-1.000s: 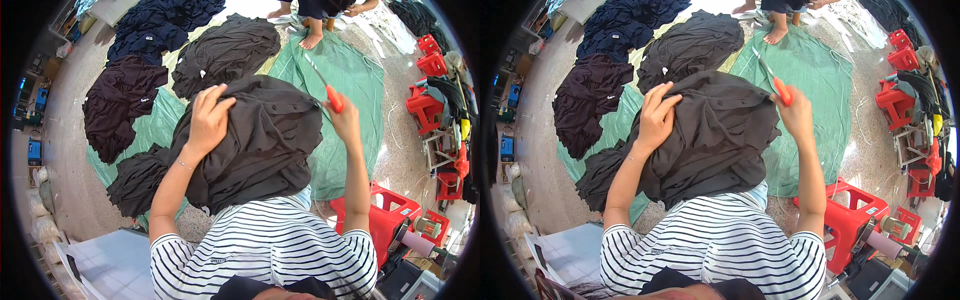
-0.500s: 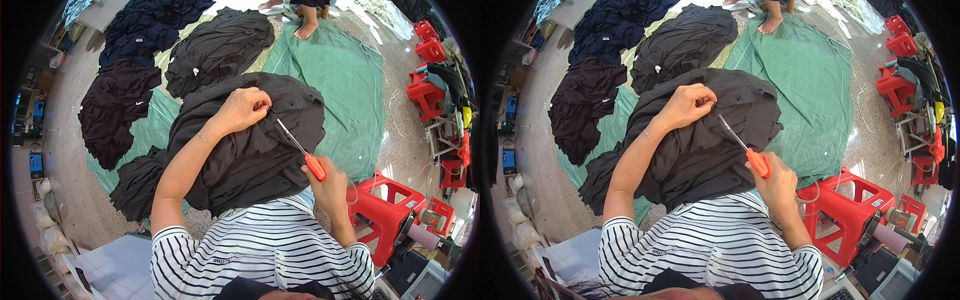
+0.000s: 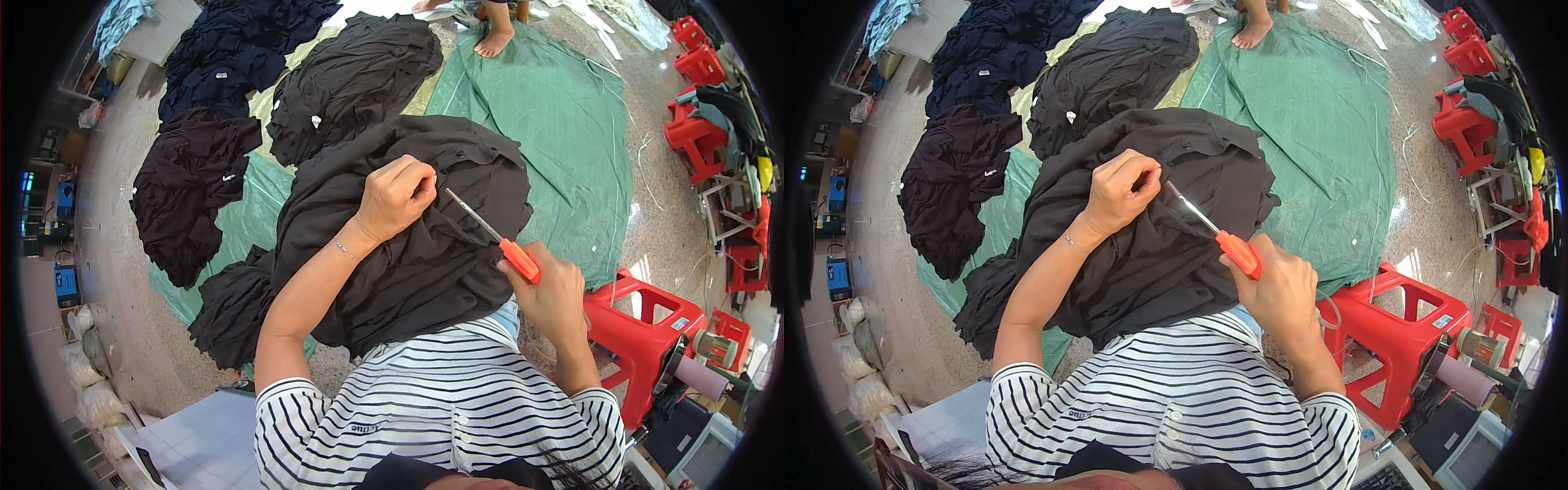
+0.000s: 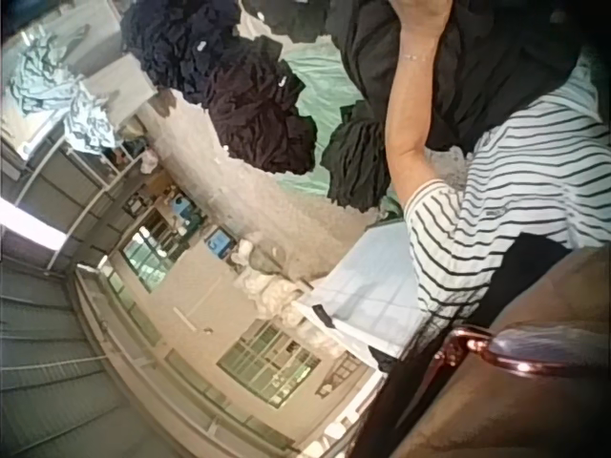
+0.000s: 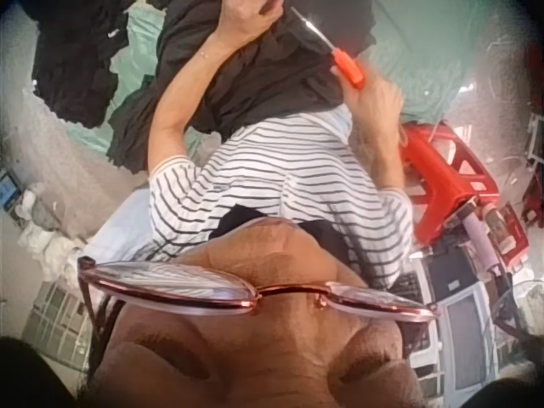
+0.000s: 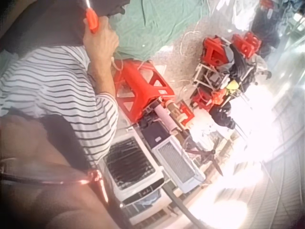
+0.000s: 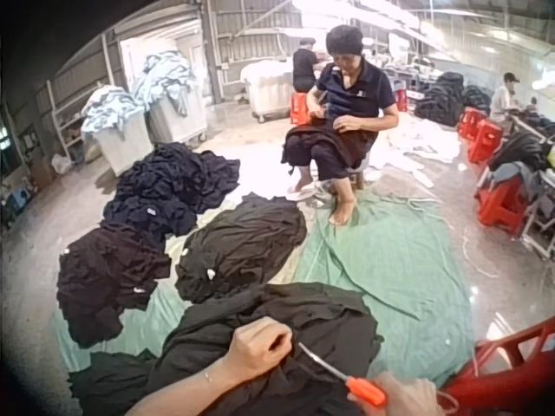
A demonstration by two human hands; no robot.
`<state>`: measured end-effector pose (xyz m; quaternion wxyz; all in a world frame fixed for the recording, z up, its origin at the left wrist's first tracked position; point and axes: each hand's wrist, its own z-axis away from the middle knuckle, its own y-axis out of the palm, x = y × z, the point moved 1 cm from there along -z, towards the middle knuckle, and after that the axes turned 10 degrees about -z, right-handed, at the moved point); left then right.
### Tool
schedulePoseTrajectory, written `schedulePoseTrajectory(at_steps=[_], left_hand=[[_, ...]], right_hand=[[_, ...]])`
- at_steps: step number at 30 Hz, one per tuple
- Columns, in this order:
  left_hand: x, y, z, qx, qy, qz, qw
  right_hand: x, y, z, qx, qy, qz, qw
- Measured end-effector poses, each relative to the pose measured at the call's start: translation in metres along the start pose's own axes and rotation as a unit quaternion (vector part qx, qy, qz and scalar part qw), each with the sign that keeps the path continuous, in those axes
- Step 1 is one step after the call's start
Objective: Trimming excess threads and inspecting black fabric pieces using a pneumatic nipper and scissors.
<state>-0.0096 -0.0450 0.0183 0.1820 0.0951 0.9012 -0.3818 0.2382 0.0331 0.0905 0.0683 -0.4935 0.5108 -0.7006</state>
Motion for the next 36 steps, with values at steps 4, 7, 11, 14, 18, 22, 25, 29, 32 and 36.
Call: schedulePoseTrajectory(at_steps=[4,7,11,14,18,22,25,29,32,36], left_hand=[[-0.001,0.002,-0.002,-0.027,0.026,0.008,0.999],[-0.001,-0.001,-0.007,0.077,0.028,0.010,0.997],[0.002,-0.004,-0.043,0.124,-0.094,0.061,0.986],[0.010,0.014,-0.057,0.178,0.035,0.038,0.983],[-0.001,0.026,-0.069,0.334,0.002,0.063,0.940],[-0.002,0.036,-0.065,0.319,0.045,-0.031,0.946],[0.007,0.043,-0.056,0.263,-0.016,0.036,0.964],[0.004,0.042,-0.050,0.250,-0.063,0.098,0.961],[0.002,0.044,-0.048,0.243,-0.064,0.082,0.964],[0.004,0.047,-0.044,0.235,-0.063,0.057,0.968]], right_hand=[[-0.002,0.004,-0.001,-0.005,0.000,-0.014,1.000],[-0.009,0.002,-0.001,-0.027,0.026,-0.034,0.999],[-0.017,-0.006,0.004,-0.068,0.052,-0.048,0.995],[-0.020,-0.013,0.004,-0.094,0.043,-0.043,0.994],[-0.022,-0.024,0.001,-0.080,0.063,-0.016,0.995],[-0.025,-0.029,0.004,-0.076,0.066,-0.003,0.995],[-0.027,-0.026,0.003,-0.068,0.056,-0.029,0.996],[-0.024,-0.023,0.001,-0.043,0.063,-0.013,0.997],[-0.023,-0.023,0.001,-0.026,0.062,0.011,0.998],[-0.021,-0.023,0.003,-0.026,0.048,0.013,0.998]])
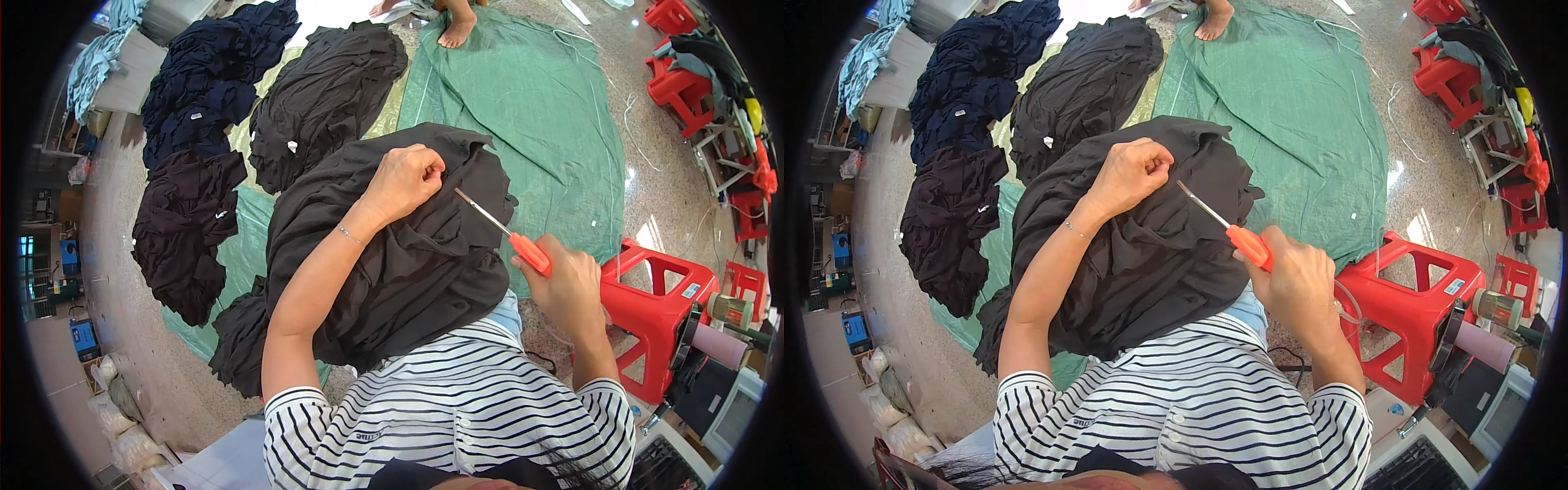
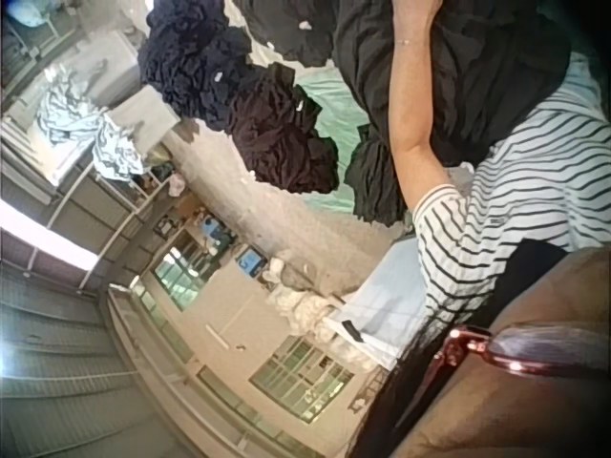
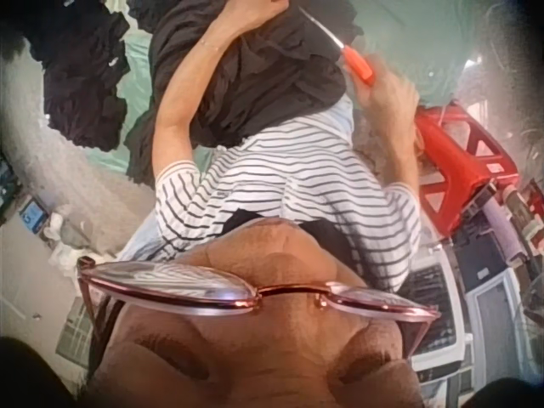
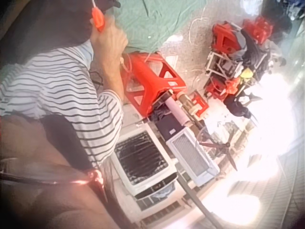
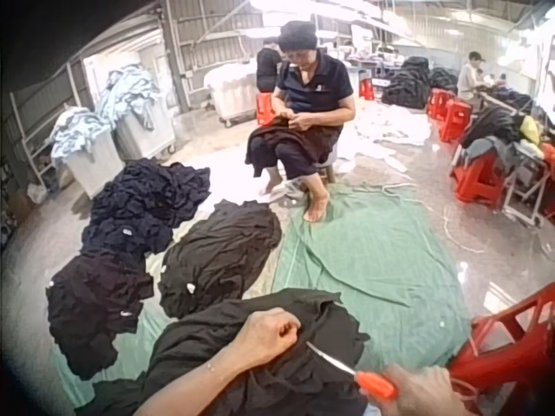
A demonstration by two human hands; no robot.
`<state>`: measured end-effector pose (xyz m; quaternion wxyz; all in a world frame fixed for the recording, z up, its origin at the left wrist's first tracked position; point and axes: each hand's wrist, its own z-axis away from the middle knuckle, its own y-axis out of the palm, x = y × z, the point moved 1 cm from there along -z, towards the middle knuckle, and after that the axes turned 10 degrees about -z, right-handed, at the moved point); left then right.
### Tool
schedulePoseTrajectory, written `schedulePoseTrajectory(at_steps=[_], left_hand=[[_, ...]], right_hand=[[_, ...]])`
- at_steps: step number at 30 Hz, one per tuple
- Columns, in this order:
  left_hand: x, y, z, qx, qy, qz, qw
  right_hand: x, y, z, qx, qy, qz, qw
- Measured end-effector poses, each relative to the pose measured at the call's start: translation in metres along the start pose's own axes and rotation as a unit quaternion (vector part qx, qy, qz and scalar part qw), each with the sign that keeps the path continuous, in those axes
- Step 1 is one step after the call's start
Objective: Trimming excess threads and inspecting black fabric pieces using a pneumatic nipper and scissors.
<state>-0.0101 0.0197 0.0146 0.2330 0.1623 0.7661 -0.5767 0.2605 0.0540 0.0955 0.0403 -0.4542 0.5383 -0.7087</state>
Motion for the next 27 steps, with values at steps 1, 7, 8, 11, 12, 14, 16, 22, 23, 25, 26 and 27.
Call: schedulePoseTrajectory(at_steps=[1,7,8,11,12,14,16,22,23,25,26,27], left_hand=[[0.001,0.001,0.000,-0.007,-0.001,-0.002,1.000],[0.001,0.002,-0.001,-0.007,-0.004,-0.014,1.000],[0.001,0.002,-0.001,-0.007,-0.004,-0.015,1.000],[0.001,0.002,-0.002,-0.007,-0.010,-0.027,1.000],[0.002,0.002,-0.002,-0.010,-0.009,-0.024,1.000],[0.002,0.002,-0.001,-0.014,-0.008,-0.022,1.000],[0.000,-0.001,0.001,-0.019,-0.026,0.005,0.999],[-0.048,-0.027,0.041,-0.093,0.117,-0.112,0.983],[-0.064,-0.034,0.056,-0.053,0.124,-0.128,0.983],[-0.085,-0.041,0.076,-0.005,0.140,-0.151,0.979],[-0.088,-0.045,0.082,0.016,0.132,-0.173,0.976],[-0.084,-0.048,0.084,0.040,0.126,-0.186,0.974]], right_hand=[[0.000,0.001,0.000,0.000,0.001,0.000,1.000],[-0.002,0.005,0.000,-0.002,0.013,0.010,1.000],[-0.003,0.007,-0.001,-0.002,0.008,0.008,1.000],[-0.004,0.008,0.000,0.002,0.006,0.006,1.000],[-0.004,0.008,0.000,0.007,0.009,0.007,1.000],[-0.003,0.008,0.001,0.005,0.012,0.006,1.000],[-0.001,0.008,0.002,0.004,0.014,0.004,1.000],[-0.015,0.003,0.012,-0.059,0.019,-0.049,0.997],[-0.017,0.002,0.014,-0.066,0.023,-0.059,0.996],[-0.020,0.002,0.018,-0.070,0.029,-0.068,0.995],[-0.019,0.002,0.020,-0.062,0.028,-0.074,0.995],[-0.019,0.002,0.021,-0.054,0.028,-0.079,0.995]])
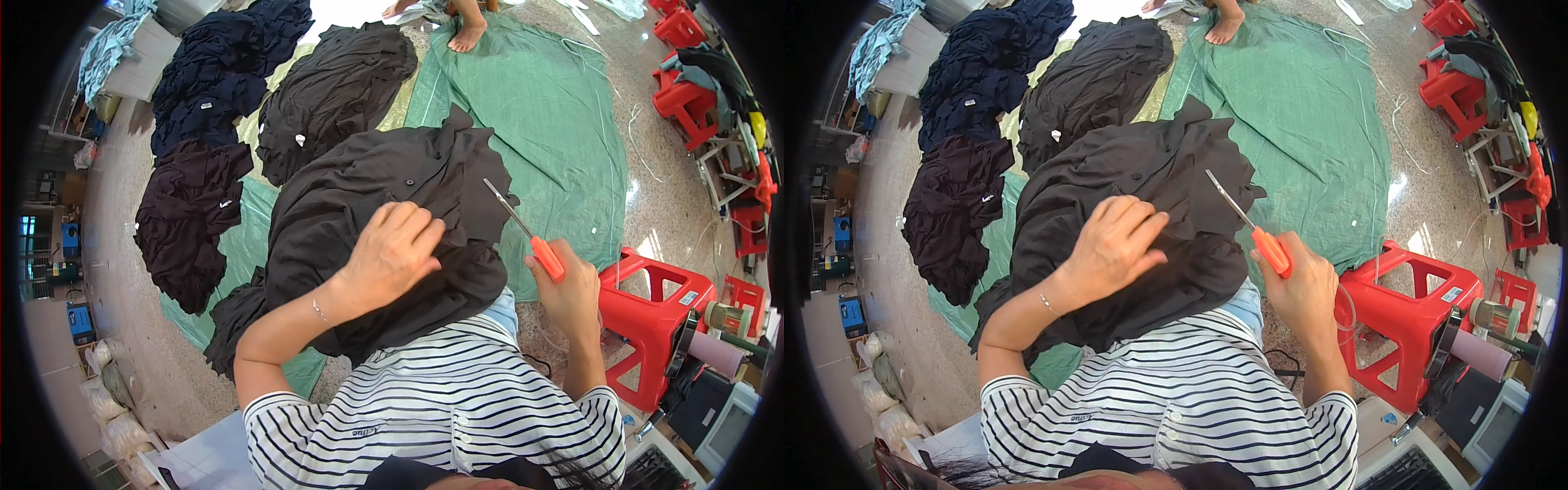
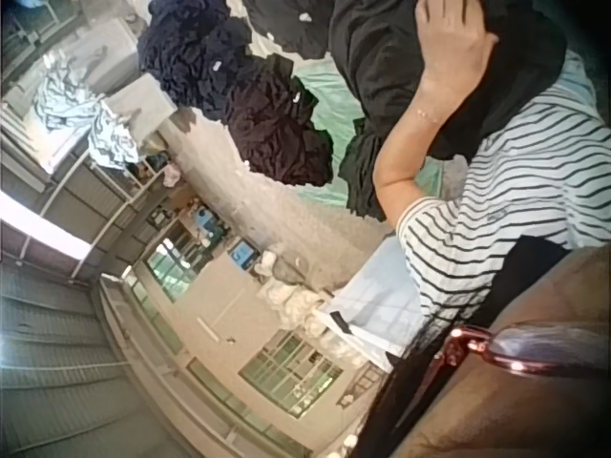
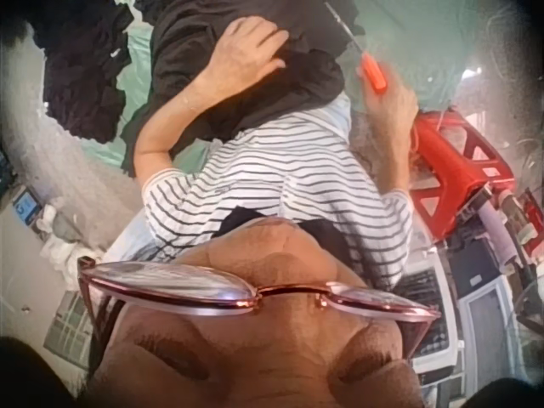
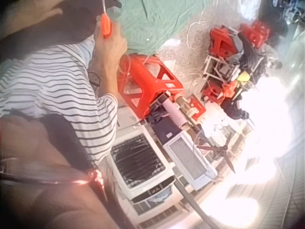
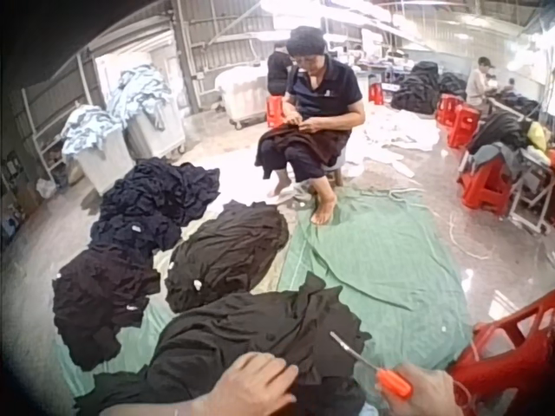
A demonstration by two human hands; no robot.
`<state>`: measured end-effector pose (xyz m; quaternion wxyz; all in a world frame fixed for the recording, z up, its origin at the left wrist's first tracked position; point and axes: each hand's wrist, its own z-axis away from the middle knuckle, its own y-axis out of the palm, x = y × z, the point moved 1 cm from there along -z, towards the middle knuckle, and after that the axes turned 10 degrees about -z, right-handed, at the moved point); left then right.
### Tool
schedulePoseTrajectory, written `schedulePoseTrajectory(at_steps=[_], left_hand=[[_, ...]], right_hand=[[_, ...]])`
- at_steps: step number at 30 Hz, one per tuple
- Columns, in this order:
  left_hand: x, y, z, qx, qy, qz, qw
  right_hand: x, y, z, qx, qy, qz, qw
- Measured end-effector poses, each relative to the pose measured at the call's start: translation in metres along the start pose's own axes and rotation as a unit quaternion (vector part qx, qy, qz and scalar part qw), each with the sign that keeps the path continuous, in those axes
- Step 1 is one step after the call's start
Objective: Trimming excess threads and inspecting black fabric pieces using a pneumatic nipper and scissors.
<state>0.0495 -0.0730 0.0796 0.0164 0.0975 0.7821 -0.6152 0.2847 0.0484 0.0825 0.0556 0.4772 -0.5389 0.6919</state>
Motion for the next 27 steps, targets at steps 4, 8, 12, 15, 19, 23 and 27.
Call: schedulePoseTrajectory(at_steps=[4,8,12,15,19,23,27], left_hand=[[0.033,-0.007,-0.014,0.129,0.002,-0.028,0.991],[0.062,-0.033,-0.068,0.275,-0.080,0.138,0.948],[0.076,-0.032,-0.083,0.380,-0.197,0.268,0.863],[0.073,-0.028,-0.082,0.409,-0.234,0.294,0.832],[0.072,-0.020,-0.079,0.388,-0.231,0.260,0.853],[0.074,-0.006,-0.076,0.362,-0.212,0.202,0.885],[0.073,-0.003,-0.071,0.358,-0.235,0.203,0.880]], right_hand=[[0.004,0.007,0.002,0.021,-0.020,-0.012,1.000],[0.018,0.004,0.013,0.021,-0.043,-0.051,0.998],[0.033,0.008,0.019,0.043,-0.071,-0.070,0.994],[0.040,0.011,0.019,0.059,-0.080,-0.068,0.993],[0.043,0.014,0.023,0.085,-0.102,-0.043,0.990],[0.042,0.014,0.026,0.080,-0.115,-0.040,0.989],[0.040,0.014,0.027,0.091,-0.115,-0.031,0.989]])
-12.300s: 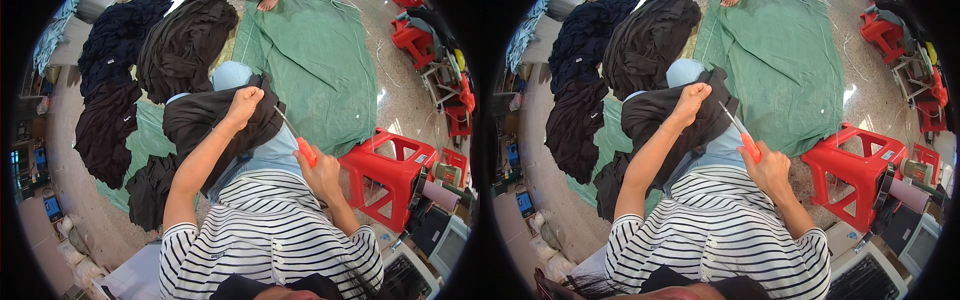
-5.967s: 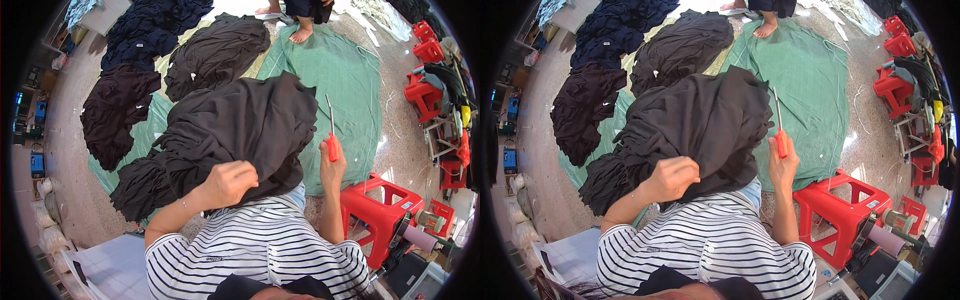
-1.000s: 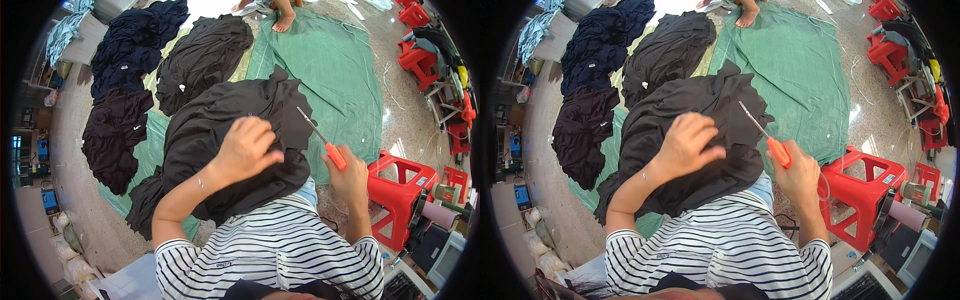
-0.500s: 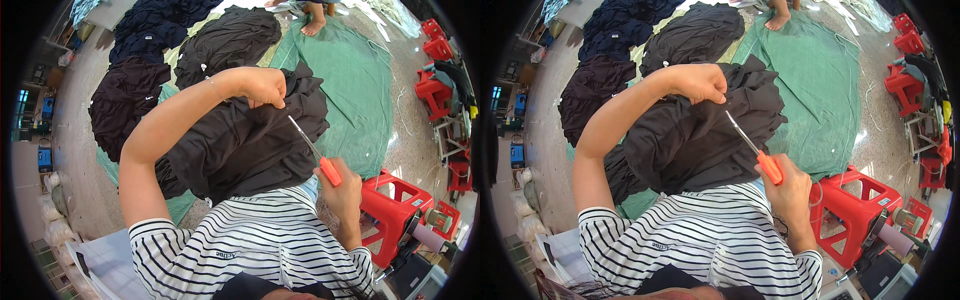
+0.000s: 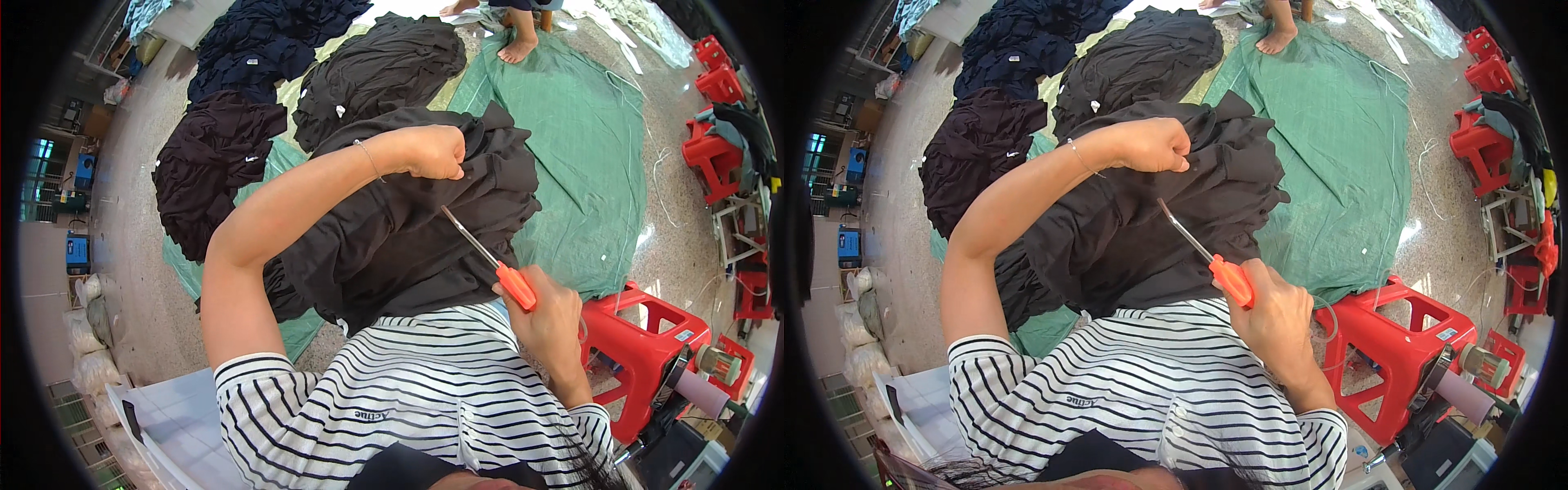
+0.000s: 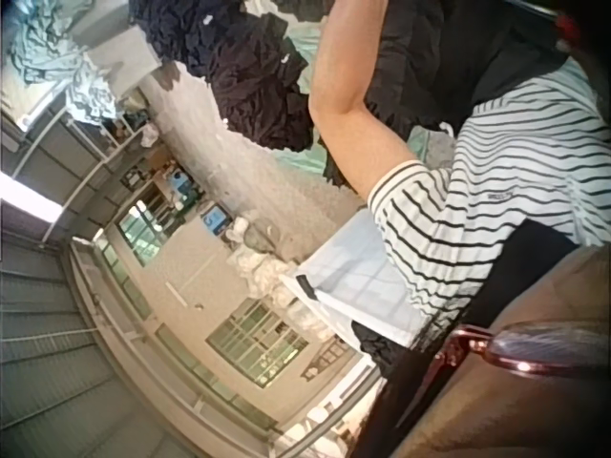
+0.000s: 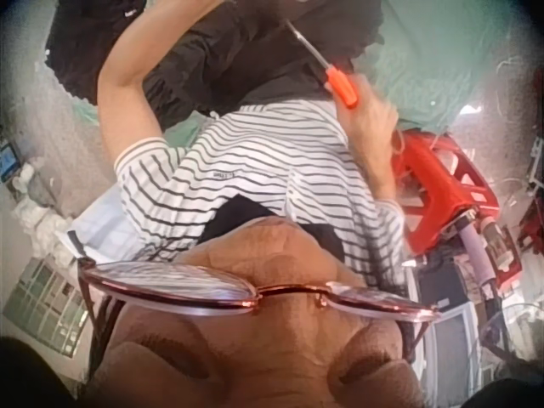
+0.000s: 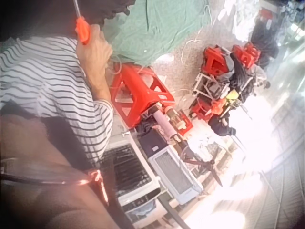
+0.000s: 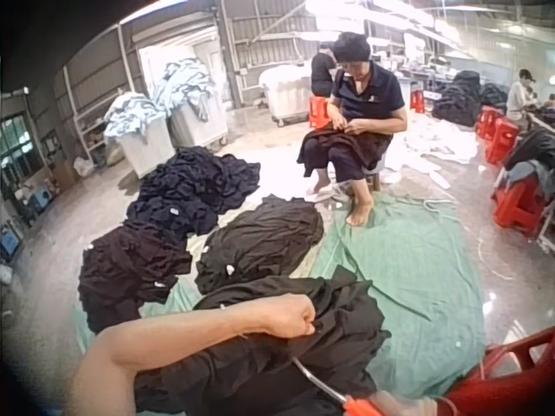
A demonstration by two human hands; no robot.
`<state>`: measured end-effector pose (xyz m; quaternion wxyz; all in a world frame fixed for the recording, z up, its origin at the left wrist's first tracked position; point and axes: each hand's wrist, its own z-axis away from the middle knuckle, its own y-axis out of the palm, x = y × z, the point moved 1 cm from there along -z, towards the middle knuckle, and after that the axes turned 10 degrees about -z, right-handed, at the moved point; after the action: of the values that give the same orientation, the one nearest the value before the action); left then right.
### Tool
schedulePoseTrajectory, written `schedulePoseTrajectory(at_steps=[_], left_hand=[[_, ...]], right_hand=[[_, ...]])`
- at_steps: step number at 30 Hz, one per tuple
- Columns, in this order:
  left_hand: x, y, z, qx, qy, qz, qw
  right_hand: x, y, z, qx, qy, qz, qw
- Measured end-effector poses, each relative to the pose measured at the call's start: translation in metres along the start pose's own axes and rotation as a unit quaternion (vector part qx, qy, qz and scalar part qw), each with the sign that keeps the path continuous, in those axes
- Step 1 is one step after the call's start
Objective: Trimming excess threads and inspecting black fabric pieces using a pneumatic nipper and scissors.
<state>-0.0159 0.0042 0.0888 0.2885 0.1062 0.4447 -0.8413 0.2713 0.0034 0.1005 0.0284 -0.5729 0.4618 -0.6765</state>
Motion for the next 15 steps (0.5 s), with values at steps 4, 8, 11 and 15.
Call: schedulePoseTrajectory(at_steps=[4,8,11,15], left_hand=[[-0.0016,-0.0021,0.0020,-0.028,0.015,-0.017,0.999],[-0.0031,-0.0025,0.0034,-0.065,0.042,-0.051,0.996],[-0.0080,-0.0062,0.0040,-0.065,0.035,-0.086,0.994],[-0.0024,-0.0021,-0.0022,-0.077,0.049,-0.073,0.993]], right_hand=[[-0.0041,0.0009,0.0011,-0.009,0.002,0.016,1.000],[-0.0025,0.0011,-0.0003,-0.016,0.000,0.005,1.000],[-0.0023,0.0038,-0.0018,0.005,0.007,0.009,1.000],[-0.0042,0.0030,0.0005,0.010,0.014,0.026,1.000]])
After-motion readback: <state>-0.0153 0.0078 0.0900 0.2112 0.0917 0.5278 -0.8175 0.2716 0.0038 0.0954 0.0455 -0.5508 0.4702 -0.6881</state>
